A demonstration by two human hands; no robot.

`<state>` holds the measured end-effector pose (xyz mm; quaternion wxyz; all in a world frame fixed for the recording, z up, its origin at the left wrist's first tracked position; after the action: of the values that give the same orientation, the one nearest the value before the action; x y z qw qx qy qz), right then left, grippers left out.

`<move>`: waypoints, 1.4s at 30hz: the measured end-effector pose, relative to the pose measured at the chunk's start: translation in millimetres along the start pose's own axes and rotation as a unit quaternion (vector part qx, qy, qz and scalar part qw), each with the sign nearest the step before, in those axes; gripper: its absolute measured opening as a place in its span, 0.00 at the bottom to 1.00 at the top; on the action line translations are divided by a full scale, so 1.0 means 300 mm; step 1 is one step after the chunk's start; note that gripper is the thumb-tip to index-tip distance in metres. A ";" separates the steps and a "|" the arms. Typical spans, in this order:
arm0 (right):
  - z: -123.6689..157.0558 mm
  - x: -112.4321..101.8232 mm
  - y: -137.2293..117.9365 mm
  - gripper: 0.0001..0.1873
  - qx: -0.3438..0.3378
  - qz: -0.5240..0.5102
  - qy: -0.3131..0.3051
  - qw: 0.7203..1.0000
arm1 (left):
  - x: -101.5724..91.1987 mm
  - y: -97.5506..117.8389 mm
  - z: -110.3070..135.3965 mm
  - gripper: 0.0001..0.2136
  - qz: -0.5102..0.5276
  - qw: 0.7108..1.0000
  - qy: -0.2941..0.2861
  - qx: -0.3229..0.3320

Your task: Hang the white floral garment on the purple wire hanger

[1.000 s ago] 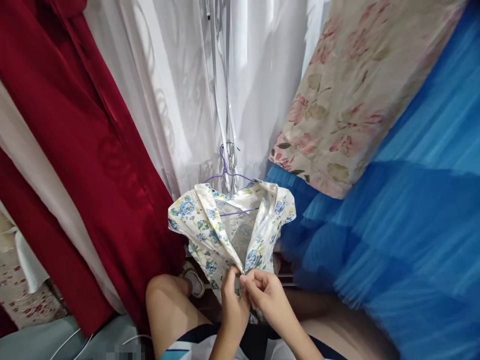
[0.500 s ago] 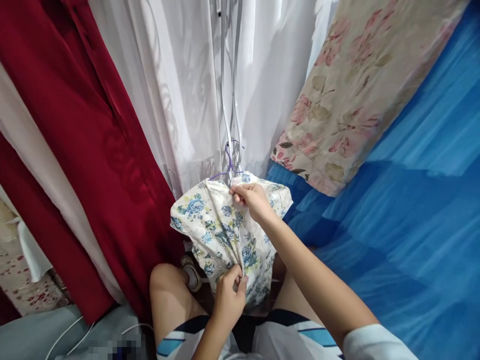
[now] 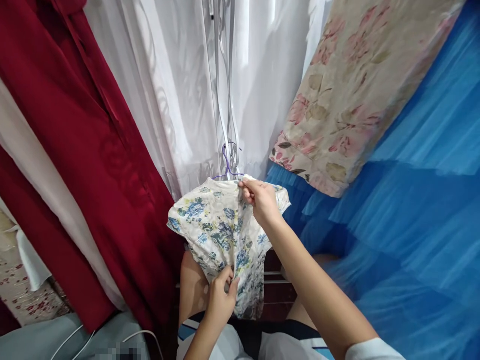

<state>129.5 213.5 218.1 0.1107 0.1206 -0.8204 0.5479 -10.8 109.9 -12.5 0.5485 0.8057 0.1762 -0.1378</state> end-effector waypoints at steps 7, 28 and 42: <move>0.082 -0.030 -0.081 0.15 -0.144 0.041 0.059 0.987 | 0.135 0.011 -0.020 0.11 0.031 0.999 0.018 0.027; 0.121 -0.003 0.053 0.17 -0.068 0.096 -0.043 0.992 | -0.302 0.605 -0.500 0.12 -0.073 0.941 0.023 0.329; 0.252 -0.031 0.176 0.18 0.022 0.133 -0.136 0.982 | -0.646 0.163 -0.685 0.14 0.179 0.869 0.432 0.160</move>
<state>117.8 163.9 140.9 -0.0783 0.0858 -0.8245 0.5538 -158.1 259.3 183.0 0.2963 0.8792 0.2239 0.2985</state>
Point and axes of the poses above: each hand's wrist, its own z-axis away from the middle knuckle, its own x-axis out of the palm, y = z × x, the point moved 3 cm from there along -z, towards the middle knuckle, and after that the axes turned 5 degrees about z, right-handed, at the moved point
